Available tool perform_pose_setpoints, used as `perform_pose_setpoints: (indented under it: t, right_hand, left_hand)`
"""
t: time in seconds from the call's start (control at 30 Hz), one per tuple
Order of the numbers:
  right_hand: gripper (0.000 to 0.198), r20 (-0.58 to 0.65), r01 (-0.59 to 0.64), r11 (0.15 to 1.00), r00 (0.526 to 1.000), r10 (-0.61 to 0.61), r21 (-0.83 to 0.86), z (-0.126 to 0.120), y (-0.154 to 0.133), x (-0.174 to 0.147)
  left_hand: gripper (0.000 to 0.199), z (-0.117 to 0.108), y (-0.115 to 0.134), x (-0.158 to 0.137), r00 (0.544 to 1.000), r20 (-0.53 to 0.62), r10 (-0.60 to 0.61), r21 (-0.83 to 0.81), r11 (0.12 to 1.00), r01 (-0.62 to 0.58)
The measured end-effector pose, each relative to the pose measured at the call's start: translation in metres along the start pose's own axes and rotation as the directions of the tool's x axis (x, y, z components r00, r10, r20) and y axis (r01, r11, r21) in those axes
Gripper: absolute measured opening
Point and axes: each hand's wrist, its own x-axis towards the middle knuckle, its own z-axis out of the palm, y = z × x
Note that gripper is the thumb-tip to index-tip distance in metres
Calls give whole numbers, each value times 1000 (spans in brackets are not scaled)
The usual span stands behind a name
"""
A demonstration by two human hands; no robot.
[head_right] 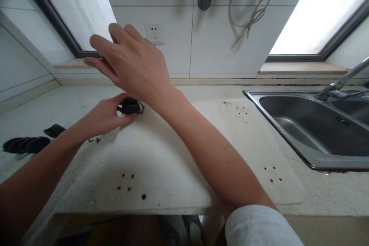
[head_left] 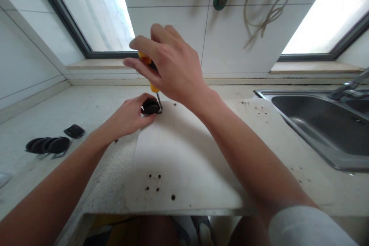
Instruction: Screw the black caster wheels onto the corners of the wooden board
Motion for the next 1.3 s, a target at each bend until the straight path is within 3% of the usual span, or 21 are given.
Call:
perform_pose_setpoints:
  t: [0.13, 0.27, 0.37, 0.47, 0.6, 0.73, 0.87, 0.97, 1.1, 1.2, 1.3]
  right_hand:
    - [45, 58, 26, 999, 998, -24, -33, -1, -4, -1]
    - [52, -1, 15, 996, 1000, -15, -82, 1, -4, -2]
    - [49, 43, 21, 999, 999, -19, -43, 3, -3, -2]
    - [51, -30, -21, 994, 999, 18, -103, 5, -1, -2]
    - [48, 37, 2, 1000, 999, -2, 14, 6, 4, -3]
    - [44, -73, -13, 999, 997, 9, -47, 4, 5, -4]
    - [44, 57, 12, 1000, 998, -14, 23, 0, -1, -4]
    - [44, -17, -25, 997, 1000, 24, -69, 1, -5, -4]
    - [49, 53, -10, 1000, 999, 10, 2, 6, -3, -3]
    - [44, -21, -58, 998, 998, 57, -38, 8, 0, -3]
    - [47, 37, 10, 999, 999, -12, 38, 7, 2, -4]
  left_hand:
    - [45, -1, -1, 0, 1000, 10, 10, -19, 1000, -10]
    - [46, 0, -2, -1, 1000, 7, 24, -36, 999, -24]
    - [46, -1, -1, -1, 999, 1, 36, -37, 999, -36]
    - [44, -1, -1, 0, 999, -3, 36, -26, 999, -36]
    - [42, -1, -1, 0, 999, 9, 38, -27, 999, -37]
    - [39, -1, -2, 0, 999, 12, 43, -29, 999, -43]
    - [39, -1, -3, 1, 998, 32, 57, -32, 998, -56]
    - [39, 0, -5, 1, 998, 27, 58, -22, 998, -58]
    - [38, 1, -6, 1, 997, 33, 73, -33, 997, -72]
    - [35, 1, -5, 1, 997, 27, 74, -33, 997, -73]
    - [35, 1, -5, 1, 997, 30, 72, -31, 997, -72]
